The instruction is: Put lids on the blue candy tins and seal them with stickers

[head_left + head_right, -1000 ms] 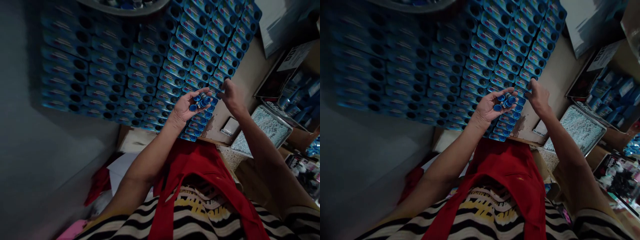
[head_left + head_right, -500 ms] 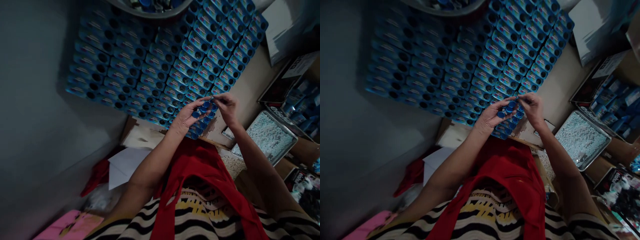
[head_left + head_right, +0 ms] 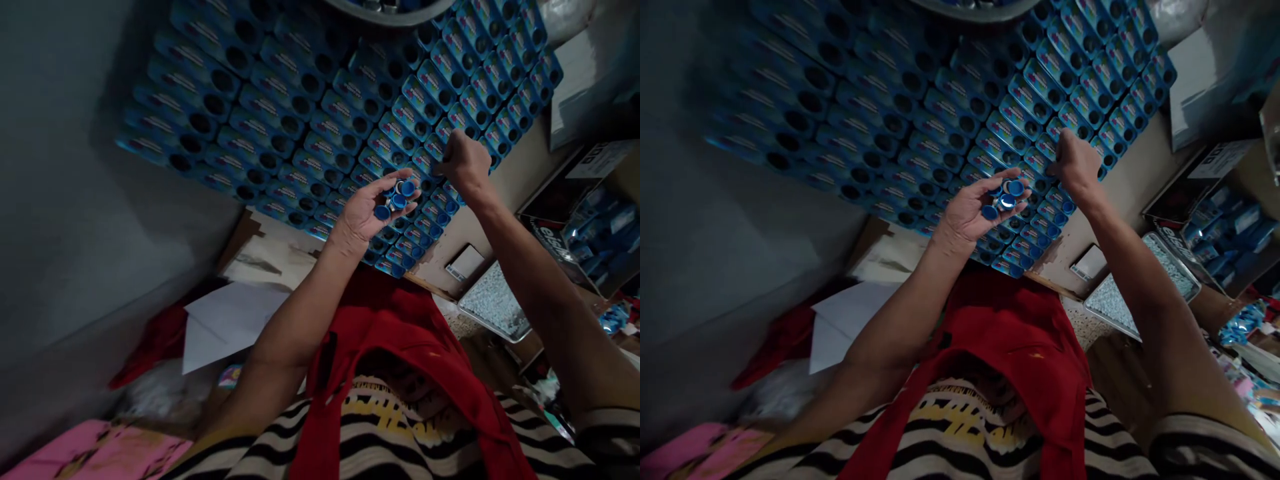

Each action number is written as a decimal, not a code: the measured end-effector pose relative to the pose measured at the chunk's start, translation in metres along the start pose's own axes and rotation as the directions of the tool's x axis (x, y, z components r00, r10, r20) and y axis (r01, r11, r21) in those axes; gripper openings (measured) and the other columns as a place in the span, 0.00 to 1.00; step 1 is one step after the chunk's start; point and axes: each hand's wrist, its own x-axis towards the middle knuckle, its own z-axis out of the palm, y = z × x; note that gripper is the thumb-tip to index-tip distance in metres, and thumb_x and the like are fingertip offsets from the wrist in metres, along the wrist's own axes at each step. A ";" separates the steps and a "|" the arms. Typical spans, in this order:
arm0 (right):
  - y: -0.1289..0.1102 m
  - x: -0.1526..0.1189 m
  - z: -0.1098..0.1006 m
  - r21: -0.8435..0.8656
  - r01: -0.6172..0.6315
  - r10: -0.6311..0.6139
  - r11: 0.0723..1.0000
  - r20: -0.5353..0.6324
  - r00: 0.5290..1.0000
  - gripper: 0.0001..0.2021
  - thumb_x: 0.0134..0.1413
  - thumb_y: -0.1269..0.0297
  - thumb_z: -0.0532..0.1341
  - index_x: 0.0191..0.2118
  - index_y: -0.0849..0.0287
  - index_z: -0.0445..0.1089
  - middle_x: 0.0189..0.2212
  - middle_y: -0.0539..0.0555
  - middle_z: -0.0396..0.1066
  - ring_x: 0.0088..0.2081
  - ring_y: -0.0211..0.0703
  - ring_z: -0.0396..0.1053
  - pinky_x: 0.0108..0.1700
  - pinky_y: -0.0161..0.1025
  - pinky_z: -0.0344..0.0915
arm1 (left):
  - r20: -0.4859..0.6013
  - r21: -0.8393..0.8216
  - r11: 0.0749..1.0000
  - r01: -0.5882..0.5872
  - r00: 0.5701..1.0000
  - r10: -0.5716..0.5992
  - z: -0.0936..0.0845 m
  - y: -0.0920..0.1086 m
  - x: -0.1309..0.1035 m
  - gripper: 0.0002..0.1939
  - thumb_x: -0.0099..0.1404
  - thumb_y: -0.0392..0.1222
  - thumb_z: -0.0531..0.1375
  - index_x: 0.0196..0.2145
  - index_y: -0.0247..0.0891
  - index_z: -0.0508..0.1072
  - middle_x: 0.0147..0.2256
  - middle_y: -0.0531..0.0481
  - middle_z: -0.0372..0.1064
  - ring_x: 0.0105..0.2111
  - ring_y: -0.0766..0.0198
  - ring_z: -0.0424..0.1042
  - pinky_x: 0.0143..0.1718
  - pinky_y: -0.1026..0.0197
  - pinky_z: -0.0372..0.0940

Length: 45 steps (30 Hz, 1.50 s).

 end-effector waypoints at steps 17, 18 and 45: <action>-0.058 -0.097 -0.012 0.454 -0.044 0.102 0.890 -0.104 0.989 0.04 0.57 0.69 0.62 0.34 0.53 0.74 0.32 0.51 0.74 0.36 0.44 0.71 0.43 0.42 0.71 | -0.059 -0.004 0.996 0.089 0.994 -0.089 -0.005 -0.026 -0.010 0.13 0.70 0.33 0.62 0.51 0.33 0.82 0.43 0.42 0.84 0.43 0.58 0.84 0.54 0.54 0.78; -0.053 -0.089 -0.012 0.415 -0.067 0.126 0.907 -0.116 0.985 0.04 0.56 0.69 0.62 0.33 0.53 0.73 0.32 0.51 0.74 0.36 0.45 0.72 0.43 0.42 0.71 | -0.051 -0.010 0.996 0.093 0.994 -0.093 -0.006 -0.023 -0.011 0.15 0.71 0.34 0.62 0.53 0.33 0.81 0.43 0.41 0.84 0.43 0.58 0.84 0.53 0.54 0.79; -0.097 -0.088 -0.029 0.321 -0.185 0.135 0.929 0.173 0.976 0.10 0.54 0.60 0.70 0.26 0.54 0.72 0.24 0.51 0.75 0.33 0.48 0.75 0.36 0.41 0.69 | -0.064 -0.113 0.979 0.169 0.982 -0.177 -0.007 -0.029 -0.003 0.18 0.79 0.51 0.58 0.51 0.37 0.82 0.36 0.45 0.84 0.39 0.55 0.85 0.53 0.49 0.79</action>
